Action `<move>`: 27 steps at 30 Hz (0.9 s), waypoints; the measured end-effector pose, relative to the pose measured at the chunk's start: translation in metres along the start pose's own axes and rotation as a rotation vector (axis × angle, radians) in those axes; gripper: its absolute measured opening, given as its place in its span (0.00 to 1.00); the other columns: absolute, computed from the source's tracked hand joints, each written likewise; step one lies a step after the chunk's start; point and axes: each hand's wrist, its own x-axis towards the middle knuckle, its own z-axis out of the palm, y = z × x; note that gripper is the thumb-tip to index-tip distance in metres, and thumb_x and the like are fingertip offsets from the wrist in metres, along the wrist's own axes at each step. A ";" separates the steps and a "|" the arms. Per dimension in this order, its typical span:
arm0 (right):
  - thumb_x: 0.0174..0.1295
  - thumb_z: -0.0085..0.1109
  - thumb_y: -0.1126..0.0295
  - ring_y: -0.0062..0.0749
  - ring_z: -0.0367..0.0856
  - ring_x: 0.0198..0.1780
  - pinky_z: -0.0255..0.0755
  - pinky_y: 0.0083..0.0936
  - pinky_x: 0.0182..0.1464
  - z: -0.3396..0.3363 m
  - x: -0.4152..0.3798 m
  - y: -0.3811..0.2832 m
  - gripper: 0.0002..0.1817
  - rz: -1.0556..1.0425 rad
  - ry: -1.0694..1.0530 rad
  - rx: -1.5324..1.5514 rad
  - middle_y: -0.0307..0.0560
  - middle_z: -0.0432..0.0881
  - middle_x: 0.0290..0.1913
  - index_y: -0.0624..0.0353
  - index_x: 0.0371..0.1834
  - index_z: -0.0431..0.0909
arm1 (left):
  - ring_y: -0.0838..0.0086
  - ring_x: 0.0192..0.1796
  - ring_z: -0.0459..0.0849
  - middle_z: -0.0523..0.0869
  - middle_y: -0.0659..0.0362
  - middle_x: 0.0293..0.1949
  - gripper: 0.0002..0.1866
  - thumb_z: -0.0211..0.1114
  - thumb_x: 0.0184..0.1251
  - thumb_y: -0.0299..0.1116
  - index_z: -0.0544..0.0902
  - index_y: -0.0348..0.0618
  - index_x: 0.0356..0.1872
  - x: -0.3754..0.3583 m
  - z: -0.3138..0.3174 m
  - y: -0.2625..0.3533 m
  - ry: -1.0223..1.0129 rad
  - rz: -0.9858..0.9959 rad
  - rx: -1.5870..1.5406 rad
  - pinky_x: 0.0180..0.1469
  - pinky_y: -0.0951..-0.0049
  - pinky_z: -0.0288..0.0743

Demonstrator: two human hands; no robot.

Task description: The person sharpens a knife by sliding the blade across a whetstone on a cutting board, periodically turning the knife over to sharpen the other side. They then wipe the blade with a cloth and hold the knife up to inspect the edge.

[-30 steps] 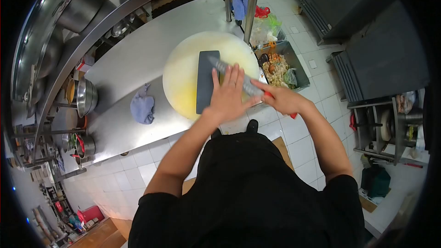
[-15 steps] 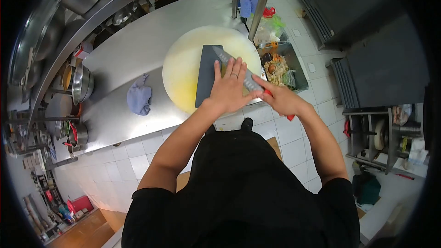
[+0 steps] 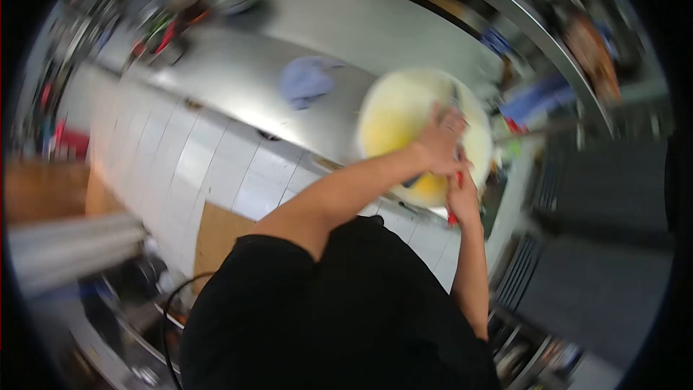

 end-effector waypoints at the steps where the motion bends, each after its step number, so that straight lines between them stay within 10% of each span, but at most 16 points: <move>1: 0.83 0.50 0.63 0.21 0.76 0.28 0.72 0.24 0.31 -0.001 -0.005 -0.018 0.29 0.067 -0.024 0.141 0.44 0.83 0.51 0.44 0.86 0.60 | 0.52 0.89 0.42 0.55 0.47 0.86 0.57 0.49 0.69 0.76 0.58 0.35 0.84 -0.003 0.007 -0.003 0.028 0.017 -0.035 0.83 0.33 0.22; 2: 0.84 0.48 0.63 0.17 0.70 0.20 0.67 0.22 0.22 -0.003 -0.009 -0.023 0.30 0.151 -0.055 0.273 0.40 0.84 0.34 0.41 0.87 0.58 | 0.52 0.89 0.42 0.55 0.47 0.86 0.58 0.50 0.68 0.77 0.58 0.34 0.84 -0.004 0.012 -0.001 0.036 0.005 -0.022 0.83 0.33 0.22; 3: 0.83 0.46 0.68 0.25 0.83 0.33 0.79 0.25 0.36 -0.003 -0.007 -0.011 0.30 0.212 -0.073 0.222 0.51 0.87 0.52 0.50 0.86 0.58 | 0.52 0.89 0.41 0.55 0.46 0.86 0.59 0.51 0.67 0.77 0.58 0.34 0.83 -0.003 0.020 0.001 0.040 -0.001 -0.011 0.83 0.33 0.21; 4: 0.85 0.47 0.61 0.17 0.64 0.15 0.62 0.22 0.16 -0.001 -0.010 -0.022 0.30 0.219 -0.048 0.305 0.33 0.67 0.20 0.40 0.87 0.54 | 0.52 0.89 0.43 0.56 0.46 0.86 0.59 0.52 0.66 0.77 0.60 0.33 0.82 -0.002 0.023 0.000 0.066 -0.003 -0.040 0.83 0.34 0.20; 15: 0.85 0.46 0.58 0.22 0.69 0.15 0.66 0.22 0.16 -0.015 -0.010 -0.033 0.18 0.272 -0.062 0.208 0.38 0.71 0.22 0.54 0.70 0.64 | 0.53 0.89 0.28 0.45 0.51 0.88 0.62 0.50 0.62 0.82 0.52 0.44 0.87 0.023 0.026 -0.004 -0.033 0.068 0.009 0.78 0.26 0.09; 19: 0.85 0.47 0.57 0.23 0.71 0.16 0.67 0.23 0.17 -0.008 -0.019 -0.057 0.16 0.323 0.021 0.268 0.38 0.72 0.24 0.54 0.65 0.66 | 0.55 0.89 0.37 0.54 0.51 0.86 0.63 0.55 0.59 0.81 0.60 0.37 0.83 0.026 0.025 -0.015 0.003 0.169 -0.088 0.82 0.33 0.11; 27: 0.82 0.52 0.63 0.21 0.73 0.20 0.69 0.20 0.20 -0.007 -0.012 -0.060 0.35 0.390 0.047 0.370 0.36 0.75 0.27 0.42 0.89 0.50 | 0.57 0.89 0.35 0.53 0.53 0.87 0.61 0.52 0.61 0.80 0.59 0.40 0.84 0.023 0.014 -0.028 -0.092 0.252 -0.048 0.81 0.29 0.12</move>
